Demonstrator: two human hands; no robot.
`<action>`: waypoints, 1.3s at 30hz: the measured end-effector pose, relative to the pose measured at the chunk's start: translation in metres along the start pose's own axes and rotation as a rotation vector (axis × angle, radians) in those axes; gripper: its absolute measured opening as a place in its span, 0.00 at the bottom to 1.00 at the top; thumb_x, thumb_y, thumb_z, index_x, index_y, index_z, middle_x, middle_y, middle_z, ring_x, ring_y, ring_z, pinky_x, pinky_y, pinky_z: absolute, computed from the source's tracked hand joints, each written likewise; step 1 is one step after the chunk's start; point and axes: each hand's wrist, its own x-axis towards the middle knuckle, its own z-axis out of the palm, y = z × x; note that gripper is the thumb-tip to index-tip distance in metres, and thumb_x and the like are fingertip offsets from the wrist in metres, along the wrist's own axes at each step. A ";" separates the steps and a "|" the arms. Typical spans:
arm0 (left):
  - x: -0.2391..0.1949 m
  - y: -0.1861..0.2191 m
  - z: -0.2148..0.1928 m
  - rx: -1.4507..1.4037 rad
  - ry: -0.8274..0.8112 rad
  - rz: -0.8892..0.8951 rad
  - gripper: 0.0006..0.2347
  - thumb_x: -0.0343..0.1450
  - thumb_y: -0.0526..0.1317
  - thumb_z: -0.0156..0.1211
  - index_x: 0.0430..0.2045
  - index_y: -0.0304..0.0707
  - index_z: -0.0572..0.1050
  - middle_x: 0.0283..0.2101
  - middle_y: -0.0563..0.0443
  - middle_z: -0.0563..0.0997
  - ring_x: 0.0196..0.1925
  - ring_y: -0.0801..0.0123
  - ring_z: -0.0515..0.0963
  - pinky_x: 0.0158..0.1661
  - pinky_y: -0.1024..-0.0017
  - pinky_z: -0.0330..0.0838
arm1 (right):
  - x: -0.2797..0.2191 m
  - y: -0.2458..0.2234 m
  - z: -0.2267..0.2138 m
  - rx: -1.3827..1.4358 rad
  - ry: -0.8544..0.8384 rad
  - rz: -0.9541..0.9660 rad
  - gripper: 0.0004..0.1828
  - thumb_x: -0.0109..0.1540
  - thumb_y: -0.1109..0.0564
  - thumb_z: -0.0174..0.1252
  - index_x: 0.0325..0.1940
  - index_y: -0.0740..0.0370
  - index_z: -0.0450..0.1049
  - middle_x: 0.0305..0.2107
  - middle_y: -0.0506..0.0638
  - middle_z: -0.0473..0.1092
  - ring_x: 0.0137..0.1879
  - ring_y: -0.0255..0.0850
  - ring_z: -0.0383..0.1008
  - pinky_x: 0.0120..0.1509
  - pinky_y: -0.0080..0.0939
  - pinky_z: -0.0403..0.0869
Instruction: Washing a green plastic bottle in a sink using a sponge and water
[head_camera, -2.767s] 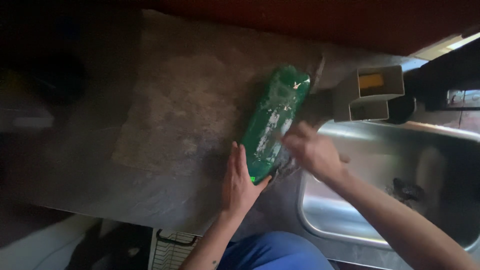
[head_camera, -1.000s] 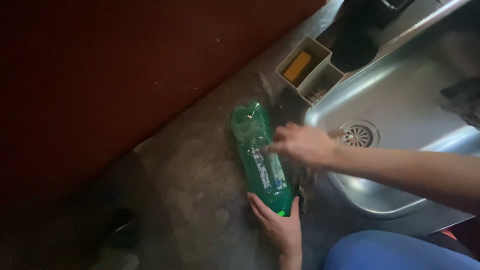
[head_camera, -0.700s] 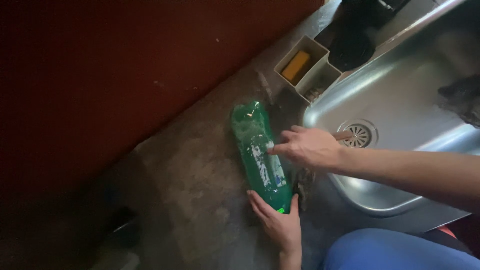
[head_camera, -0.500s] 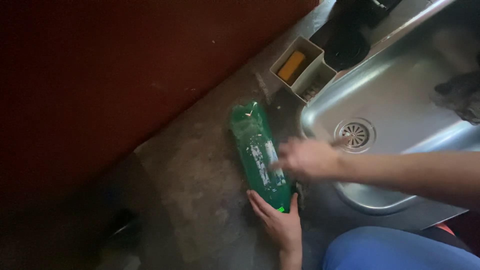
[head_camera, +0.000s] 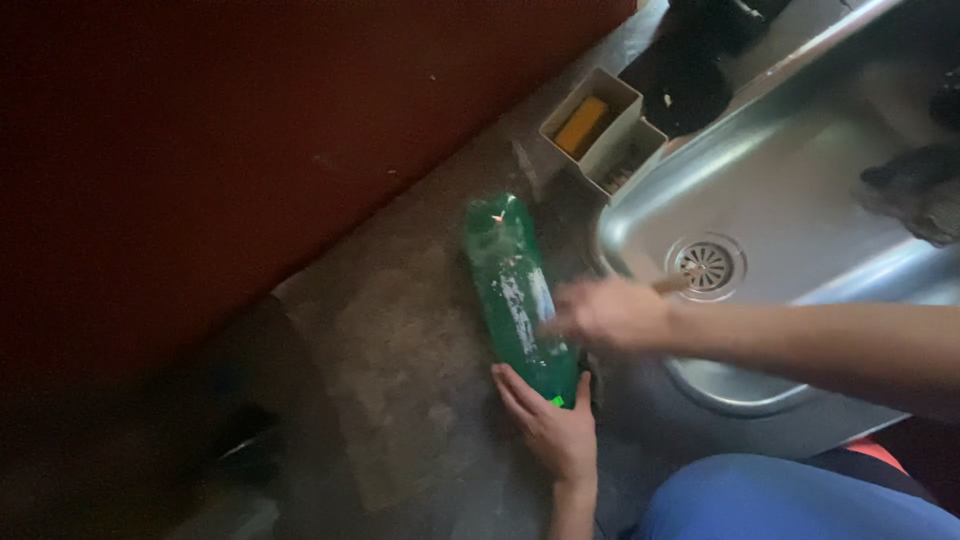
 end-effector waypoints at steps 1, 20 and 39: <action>0.000 -0.002 0.001 0.033 -0.010 -0.016 0.51 0.59 0.61 0.76 0.71 0.31 0.53 0.73 0.39 0.58 0.72 0.48 0.63 0.60 0.59 0.69 | 0.005 0.006 -0.005 0.001 0.068 0.122 0.16 0.68 0.54 0.51 0.60 0.45 0.70 0.46 0.54 0.69 0.47 0.50 0.76 0.29 0.52 0.79; -0.001 -0.003 -0.004 -0.046 -0.061 0.069 0.47 0.64 0.56 0.73 0.72 0.31 0.49 0.75 0.37 0.52 0.74 0.43 0.58 0.61 0.53 0.65 | -0.015 -0.038 0.025 -0.106 0.390 0.318 0.13 0.65 0.50 0.52 0.49 0.33 0.78 0.31 0.43 0.73 0.29 0.41 0.77 0.15 0.47 0.68; -0.001 -0.004 -0.007 -0.039 -0.147 0.120 0.47 0.67 0.54 0.69 0.73 0.29 0.43 0.77 0.34 0.44 0.75 0.36 0.54 0.64 0.52 0.61 | -0.026 -0.031 0.048 0.195 0.266 0.213 0.13 0.68 0.48 0.49 0.55 0.45 0.74 0.36 0.51 0.71 0.41 0.49 0.76 0.40 0.52 0.77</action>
